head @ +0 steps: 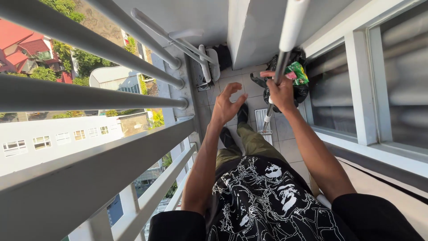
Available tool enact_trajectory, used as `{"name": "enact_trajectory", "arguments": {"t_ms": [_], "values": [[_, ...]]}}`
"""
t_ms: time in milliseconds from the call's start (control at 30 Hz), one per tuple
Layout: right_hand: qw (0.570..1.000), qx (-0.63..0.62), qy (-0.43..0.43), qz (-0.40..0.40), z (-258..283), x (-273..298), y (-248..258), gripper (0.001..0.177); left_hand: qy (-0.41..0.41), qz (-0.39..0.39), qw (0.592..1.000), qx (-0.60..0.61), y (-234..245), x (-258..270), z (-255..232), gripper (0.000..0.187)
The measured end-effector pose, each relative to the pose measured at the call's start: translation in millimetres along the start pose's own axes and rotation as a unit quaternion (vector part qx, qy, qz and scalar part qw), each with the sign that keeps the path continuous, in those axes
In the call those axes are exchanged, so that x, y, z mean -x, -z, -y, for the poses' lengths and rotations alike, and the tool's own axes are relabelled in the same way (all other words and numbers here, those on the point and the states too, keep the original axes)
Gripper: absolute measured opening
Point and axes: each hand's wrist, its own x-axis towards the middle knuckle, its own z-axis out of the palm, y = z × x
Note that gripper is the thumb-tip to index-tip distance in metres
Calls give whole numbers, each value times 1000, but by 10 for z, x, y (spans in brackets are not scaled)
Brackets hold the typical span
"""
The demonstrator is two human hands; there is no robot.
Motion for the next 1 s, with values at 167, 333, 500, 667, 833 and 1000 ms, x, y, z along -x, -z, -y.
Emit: {"name": "enact_trajectory", "arguments": {"t_ms": [167, 333, 500, 667, 833, 1000], "values": [[992, 44, 31, 117, -253, 542, -652, 13, -123, -6, 984, 129, 162, 234, -651, 58], [978, 84, -90, 168, -80, 729, -865, 12, 18, -70, 948, 309, 44, 336, -574, 35], [958, 36, -96, 268, -350, 903, -740, 21, -51, -171, 941, 286, -107, 596, -594, 52], [949, 37, -105, 295, -378, 1075, -545, 20, -32, -198, 931, 305, -317, 837, -748, 50], [938, 15, -55, 343, -567, 1368, -248, 17, -73, -242, 928, 274, -649, 1238, -802, 48], [919, -80, 6, 386, -152, 1777, -4, 15, -72, -249, 936, 237, -892, 1699, -956, 42]]}}
